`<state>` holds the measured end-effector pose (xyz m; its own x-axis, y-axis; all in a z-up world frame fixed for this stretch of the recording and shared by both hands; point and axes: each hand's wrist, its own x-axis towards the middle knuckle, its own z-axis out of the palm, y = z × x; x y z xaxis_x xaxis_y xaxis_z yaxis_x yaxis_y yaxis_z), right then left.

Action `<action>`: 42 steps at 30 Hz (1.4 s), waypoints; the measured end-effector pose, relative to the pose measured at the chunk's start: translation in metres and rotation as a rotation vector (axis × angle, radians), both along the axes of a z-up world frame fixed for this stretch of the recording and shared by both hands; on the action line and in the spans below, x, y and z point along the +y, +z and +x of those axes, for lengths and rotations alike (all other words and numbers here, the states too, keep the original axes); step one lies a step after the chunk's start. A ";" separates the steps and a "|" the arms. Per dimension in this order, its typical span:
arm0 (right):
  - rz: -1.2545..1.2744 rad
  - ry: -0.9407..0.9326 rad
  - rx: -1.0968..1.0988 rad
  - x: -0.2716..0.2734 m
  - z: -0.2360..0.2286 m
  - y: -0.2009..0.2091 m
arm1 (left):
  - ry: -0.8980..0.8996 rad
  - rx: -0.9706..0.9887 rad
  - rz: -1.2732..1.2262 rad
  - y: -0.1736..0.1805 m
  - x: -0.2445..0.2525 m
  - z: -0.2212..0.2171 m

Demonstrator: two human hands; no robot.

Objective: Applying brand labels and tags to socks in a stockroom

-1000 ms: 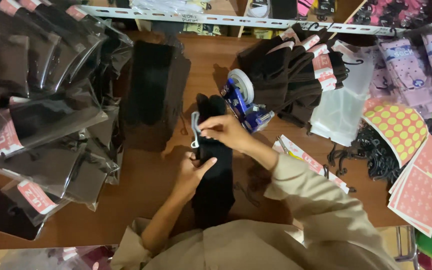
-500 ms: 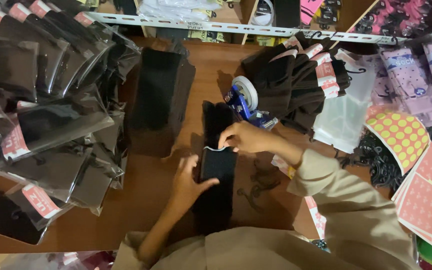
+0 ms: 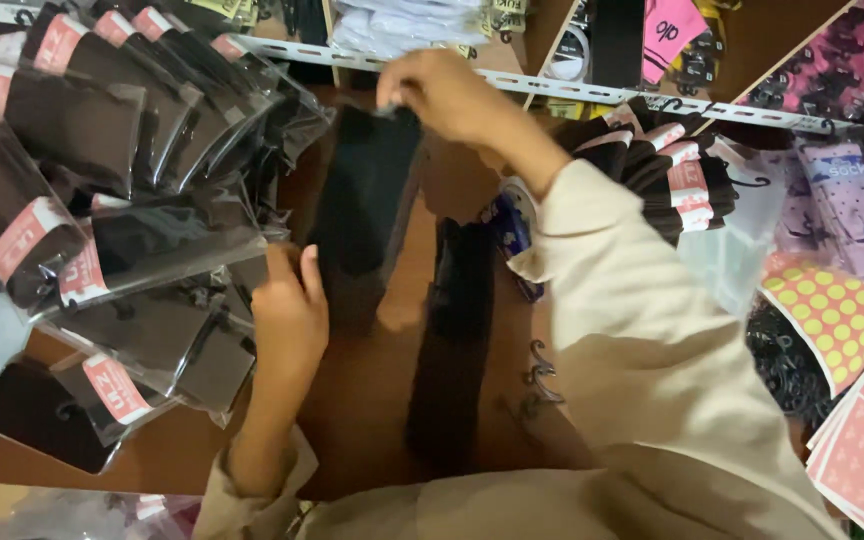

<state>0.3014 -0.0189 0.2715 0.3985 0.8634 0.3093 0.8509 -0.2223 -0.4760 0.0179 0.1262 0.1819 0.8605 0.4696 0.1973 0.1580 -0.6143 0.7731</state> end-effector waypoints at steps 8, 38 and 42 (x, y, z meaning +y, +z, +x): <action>-0.415 -0.411 0.932 -0.052 0.010 -0.096 | 0.393 -0.014 0.922 -0.028 0.009 0.015; 0.089 0.109 -0.299 -0.131 -0.229 0.134 | -0.877 -0.452 -0.197 0.053 -0.079 -0.008; 0.119 0.213 -0.272 -0.133 -0.225 0.189 | -0.922 -0.026 -0.452 -0.045 -0.097 -0.024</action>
<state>0.0761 -0.1523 0.4601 0.1031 0.8698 0.4825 0.9712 0.0166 -0.2376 -0.0062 0.0296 0.1368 0.9222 -0.3368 0.1899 -0.2480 -0.1386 0.9588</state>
